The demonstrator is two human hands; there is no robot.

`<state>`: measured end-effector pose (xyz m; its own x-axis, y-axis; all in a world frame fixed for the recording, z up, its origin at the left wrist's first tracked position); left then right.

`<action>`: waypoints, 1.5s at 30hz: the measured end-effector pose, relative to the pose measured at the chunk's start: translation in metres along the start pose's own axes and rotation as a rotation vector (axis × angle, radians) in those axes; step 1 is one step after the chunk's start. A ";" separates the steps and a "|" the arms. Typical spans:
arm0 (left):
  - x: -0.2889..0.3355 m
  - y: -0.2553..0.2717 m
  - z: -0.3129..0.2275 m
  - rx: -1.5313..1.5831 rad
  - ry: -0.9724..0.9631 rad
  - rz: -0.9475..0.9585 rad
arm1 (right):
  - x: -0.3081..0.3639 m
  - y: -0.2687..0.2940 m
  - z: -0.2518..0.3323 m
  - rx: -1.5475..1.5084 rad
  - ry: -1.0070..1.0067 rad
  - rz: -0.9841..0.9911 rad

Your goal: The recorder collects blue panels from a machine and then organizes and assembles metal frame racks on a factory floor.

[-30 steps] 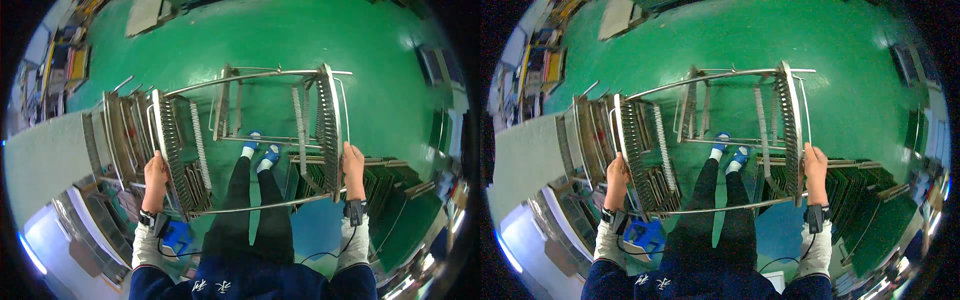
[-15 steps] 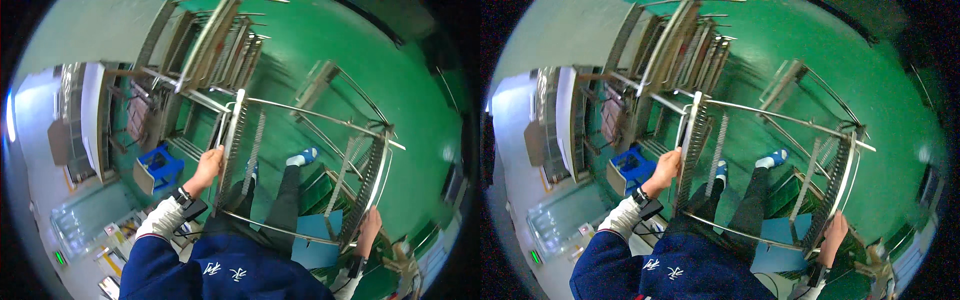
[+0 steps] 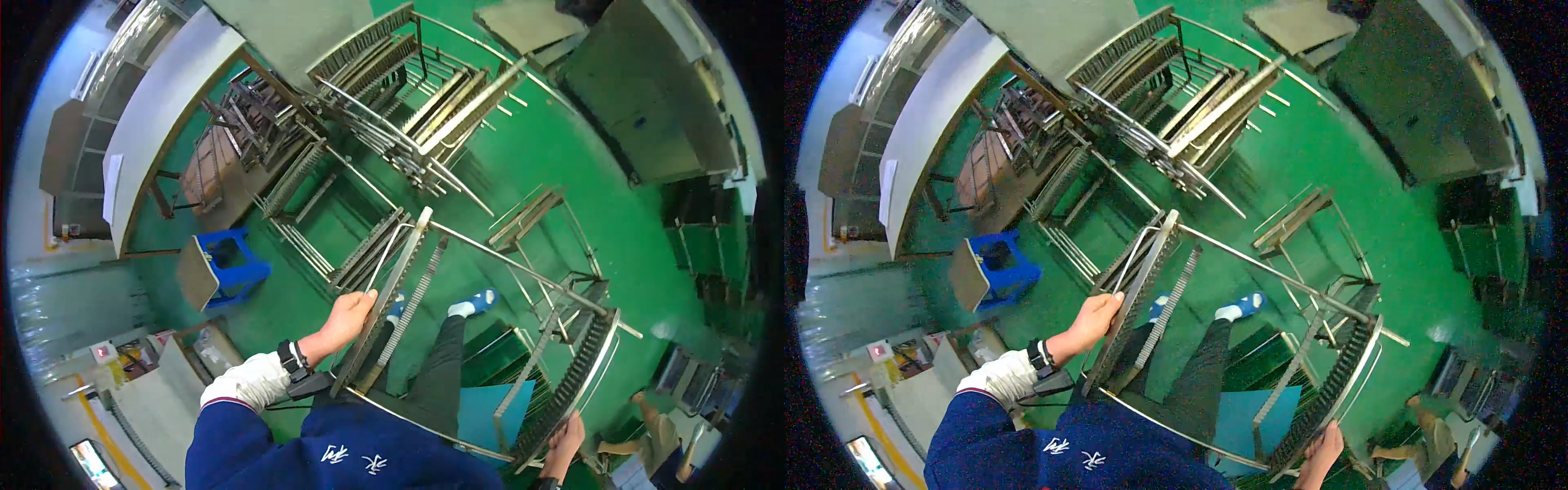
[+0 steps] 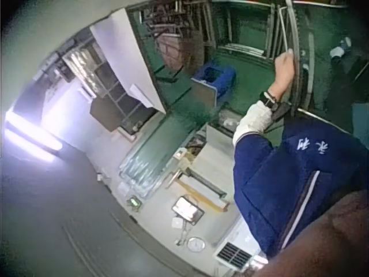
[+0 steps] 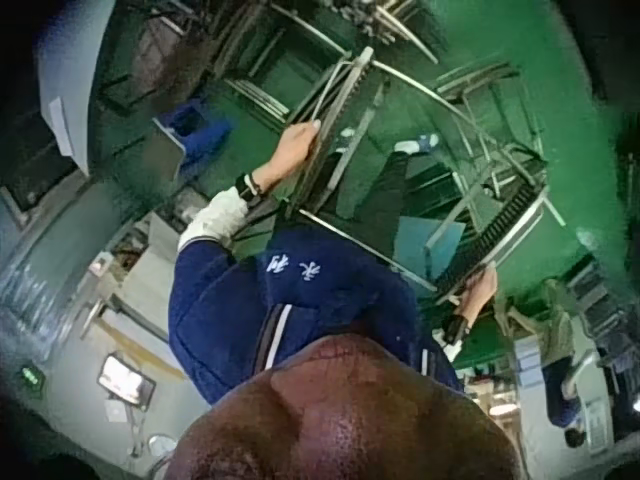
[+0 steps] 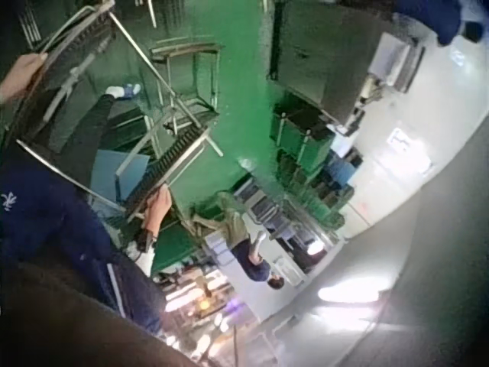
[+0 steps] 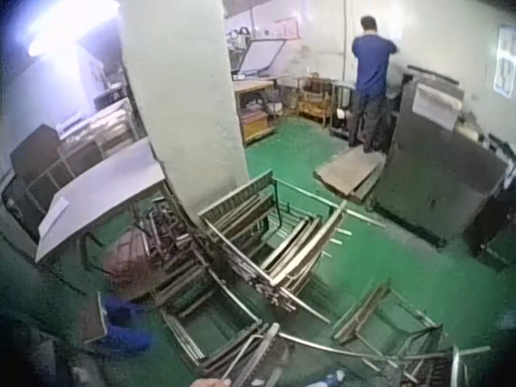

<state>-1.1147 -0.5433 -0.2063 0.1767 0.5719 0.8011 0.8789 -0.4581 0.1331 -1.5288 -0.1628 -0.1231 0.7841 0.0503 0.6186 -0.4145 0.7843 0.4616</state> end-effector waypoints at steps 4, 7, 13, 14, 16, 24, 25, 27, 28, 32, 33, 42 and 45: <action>0.014 0.001 -0.019 0.081 -0.075 0.063 | 0.047 0.019 0.026 -0.093 0.111 -0.072; 0.026 -0.005 -0.061 0.114 -0.216 0.099 | 0.072 0.026 0.061 -0.140 0.200 -0.122; 0.057 0.014 -0.180 0.112 -0.469 -0.048 | 0.047 0.007 0.123 -0.430 0.311 0.011; 0.060 0.028 -0.206 0.060 -0.636 -0.106 | 0.045 -0.010 0.137 -0.488 0.335 0.086; 0.059 0.055 -0.255 0.014 -0.694 -0.215 | 0.037 -0.056 0.169 -0.595 0.358 0.249; 0.028 0.146 -0.417 -0.111 -0.962 -0.502 | 0.061 -0.281 0.288 -0.772 0.305 0.766; 0.017 0.157 -0.434 -0.131 -1.000 -0.533 | 0.062 -0.305 0.299 -0.775 0.306 0.793; -0.013 0.178 -0.465 -0.169 -1.018 -0.592 | 0.065 -0.349 0.320 -0.808 0.312 0.837; -0.028 0.189 -0.483 -0.187 -1.032 -0.621 | 0.063 -0.369 0.328 -0.810 0.307 0.840; -0.107 0.218 -0.527 -0.442 -1.112 -0.745 | 0.046 -0.439 0.348 -0.782 0.254 0.844; -0.125 0.220 -0.534 -0.477 -1.087 -0.759 | 0.042 -0.456 0.354 -0.757 0.244 0.823; -0.291 0.230 -0.545 -0.777 -0.825 -0.778 | -0.021 -0.560 0.321 -0.394 0.172 0.827; -0.324 0.213 -0.549 -0.806 -0.807 -0.721 | -0.040 -0.571 0.317 -0.326 0.110 0.742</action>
<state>-1.2276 -1.2001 -0.1175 0.2436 0.9625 -0.1195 0.4319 0.0026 0.9019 -1.4707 -0.8086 -0.2095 0.4063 0.6740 0.6169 -0.7016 0.6627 -0.2619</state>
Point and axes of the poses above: each hand's wrist, its own x-axis away from the middle knuckle, its own y-axis out of the back of the hand, z = x × y, the point moved 5 cm from there along -x, towards the middle knuckle, and after that the axes turned 4 degrees about y, right-handed, at the moved point
